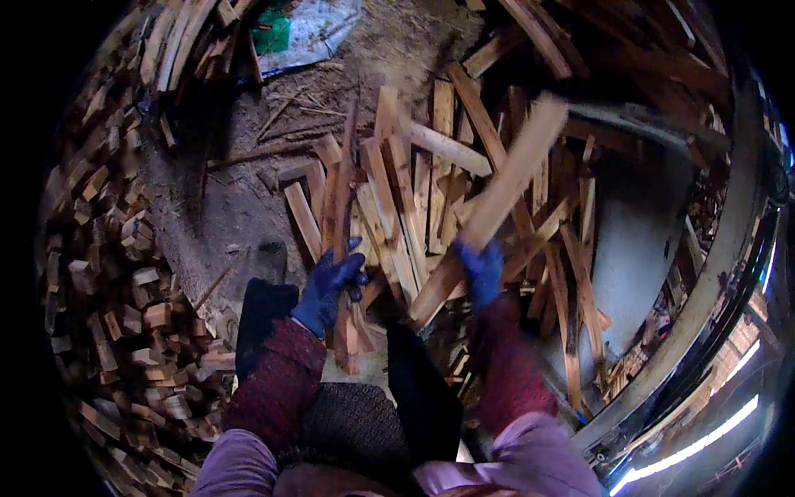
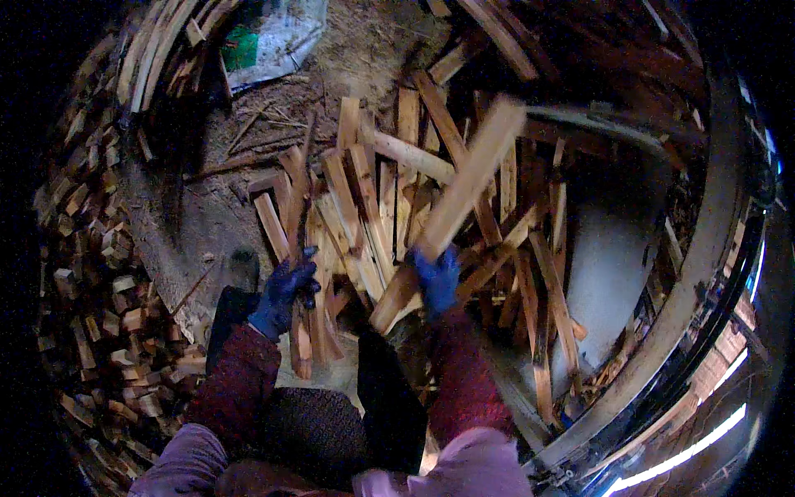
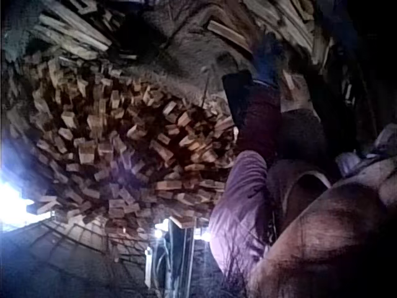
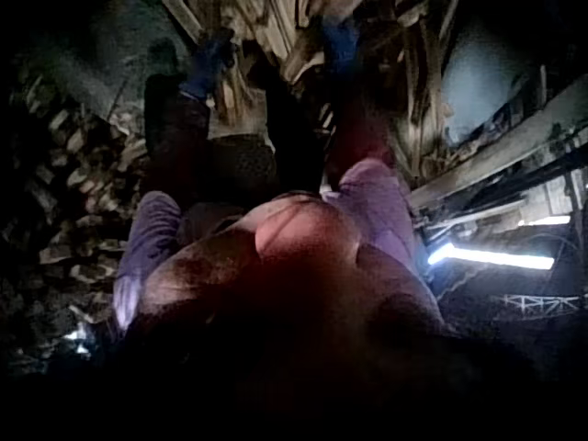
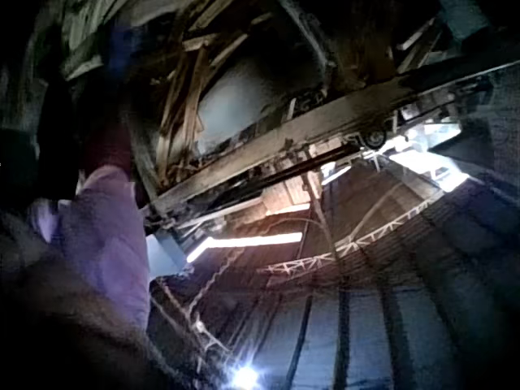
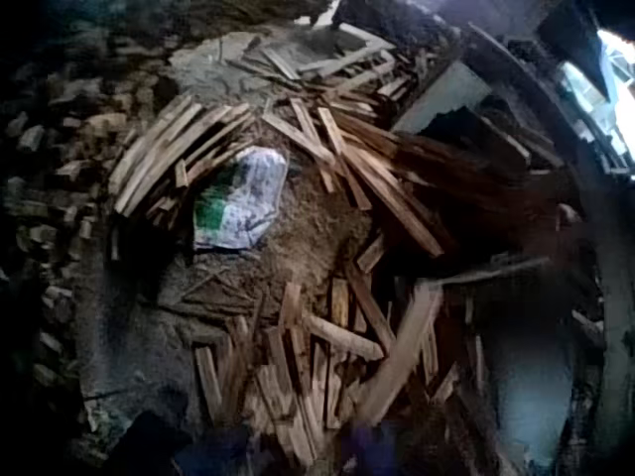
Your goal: The person picks up individual planks of wood from a pile and stacks them neatly on a growing stack. The person then gathers smaller wooden slats from the floor and stacks them into a separate pile.
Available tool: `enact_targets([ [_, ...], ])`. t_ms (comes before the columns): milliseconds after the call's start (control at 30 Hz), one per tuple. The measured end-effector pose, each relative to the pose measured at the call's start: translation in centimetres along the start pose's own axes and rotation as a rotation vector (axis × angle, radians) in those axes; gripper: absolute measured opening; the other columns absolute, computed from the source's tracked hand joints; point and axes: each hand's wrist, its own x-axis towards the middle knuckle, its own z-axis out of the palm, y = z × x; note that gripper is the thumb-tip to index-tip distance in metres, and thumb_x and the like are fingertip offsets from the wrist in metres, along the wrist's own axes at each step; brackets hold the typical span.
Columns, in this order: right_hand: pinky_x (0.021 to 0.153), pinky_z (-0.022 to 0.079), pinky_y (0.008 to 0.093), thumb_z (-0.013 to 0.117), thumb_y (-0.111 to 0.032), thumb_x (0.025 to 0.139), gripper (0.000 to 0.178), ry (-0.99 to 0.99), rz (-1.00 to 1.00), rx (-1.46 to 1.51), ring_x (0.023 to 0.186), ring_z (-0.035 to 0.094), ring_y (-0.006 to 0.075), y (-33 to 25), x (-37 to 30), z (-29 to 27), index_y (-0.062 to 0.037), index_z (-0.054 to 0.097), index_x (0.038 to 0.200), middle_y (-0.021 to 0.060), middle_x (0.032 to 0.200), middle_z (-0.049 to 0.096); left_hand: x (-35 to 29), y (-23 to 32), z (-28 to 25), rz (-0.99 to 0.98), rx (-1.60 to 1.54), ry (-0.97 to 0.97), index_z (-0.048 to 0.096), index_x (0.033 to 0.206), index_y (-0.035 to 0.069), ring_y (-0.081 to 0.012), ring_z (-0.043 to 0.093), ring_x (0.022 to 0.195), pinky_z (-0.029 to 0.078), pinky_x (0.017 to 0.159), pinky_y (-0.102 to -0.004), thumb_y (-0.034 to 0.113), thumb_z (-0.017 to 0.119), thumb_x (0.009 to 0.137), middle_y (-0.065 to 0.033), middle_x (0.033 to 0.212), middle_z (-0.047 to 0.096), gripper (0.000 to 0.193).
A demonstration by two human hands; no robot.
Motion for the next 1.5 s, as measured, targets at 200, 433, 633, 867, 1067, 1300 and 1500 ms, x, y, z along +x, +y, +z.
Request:
enact_targets([
  [200, 0.095, 0.052, 0.0364, 0.067, -0.027, 0.103, 0.051, 0.048, -0.274, 0.206, 0.110, 0.066, 0.0226, -23.2, 18.2, 2.1, 0.0027, 0.056, 0.142, 0.0110, 0.122, 0.070, -0.2, -4.6, -3.5, -0.090, -0.152, 0.026, 0.049, 0.156, 0.020, -0.0190, 0.061, 0.063, 0.054, 0.060, -0.0372, 0.035, 0.057, 0.105, -0.0062, 0.083, 0.060, 0.054],
  [433, 0.100, 0.053, 0.0378, 0.079, -0.042, 0.087, 0.075, 0.058, 0.036, -0.885, 0.119, 0.066, 0.0254, -0.6, 16.3, -8.4, 0.0008, 0.056, 0.144, 0.0141, 0.131, 0.068, 0.5, -5.0, -3.0, -0.168, -0.196, -0.239, 0.047, 0.157, 0.020, -0.0104, 0.046, 0.056, 0.046, 0.056, -0.0284, 0.022, 0.049, 0.106, 0.0028, 0.075, 0.052, 0.051],
  [633, 0.102, 0.052, 0.0401, 0.089, -0.048, 0.073, 0.098, 0.143, 0.233, -0.795, 0.126, 0.062, 0.0276, 0.8, 12.3, 1.3, 0.0008, 0.049, 0.148, 0.0179, 0.140, 0.062, -0.1, -5.4, -2.6, -0.163, -0.181, -0.175, 0.043, 0.160, 0.019, -0.0069, 0.044, 0.059, 0.043, 0.057, -0.0247, 0.021, 0.052, 0.103, 0.0044, 0.073, 0.049, 0.057],
  [867, 0.108, 0.049, 0.0395, 0.097, -0.050, 0.057, 0.125, 0.214, 0.459, -0.721, 0.132, 0.057, 0.0301, 2.1, 15.6, -1.2, 0.0066, 0.039, 0.151, 0.0204, 0.147, 0.054, 0.3, -4.6, 1.4, -0.183, -0.051, -0.164, 0.051, 0.154, 0.019, -0.0110, 0.049, 0.053, 0.048, 0.051, -0.0296, 0.031, 0.058, 0.105, 0.0009, 0.065, 0.051, 0.051],
  [1067, 0.079, 0.055, 0.0373, 0.082, -0.029, 0.085, 0.053, -0.245, 0.335, -0.032, 0.086, 0.064, 0.0237, -3.7, 2.6, -4.3, -0.0025, 0.056, 0.124, 0.0125, 0.104, 0.065, -1.0, -5.8, 0.0, -0.084, -0.003, -0.061, 0.055, 0.150, 0.013, -0.0126, 0.055, 0.056, 0.051, 0.050, -0.0314, 0.032, 0.065, 0.102, -0.0014, 0.068, 0.056, 0.052],
  [1300, 0.112, 0.044, 0.0422, 0.091, -0.031, 0.075, 0.095, -0.346, 0.639, -0.047, 0.131, 0.055, 0.0275, -12.8, -22.1, -0.7, -0.0001, 0.043, 0.152, 0.0147, 0.145, 0.057, -0.5, -5.2, -0.8, 0.044, 0.033, -0.003, 0.055, 0.149, 0.010, -0.0136, 0.057, 0.062, 0.052, 0.051, -0.0319, 0.032, 0.065, 0.101, -0.0047, 0.072, 0.058, 0.054],
  [1500, 0.109, 0.042, 0.0384, 0.089, -0.027, 0.077, 0.083, -0.531, 0.564, 0.121, 0.125, 0.055, 0.0217, -18.2, -15.3, 3.6, 0.0010, 0.050, 0.145, 0.0102, 0.137, 0.059, 0.1, -3.5, -0.9, 0.062, 0.005, 0.006, 0.054, 0.152, 0.019, -0.0097, 0.053, 0.061, 0.050, 0.053, -0.0280, 0.038, 0.063, 0.103, 0.0018, 0.076, 0.054, 0.053],
])
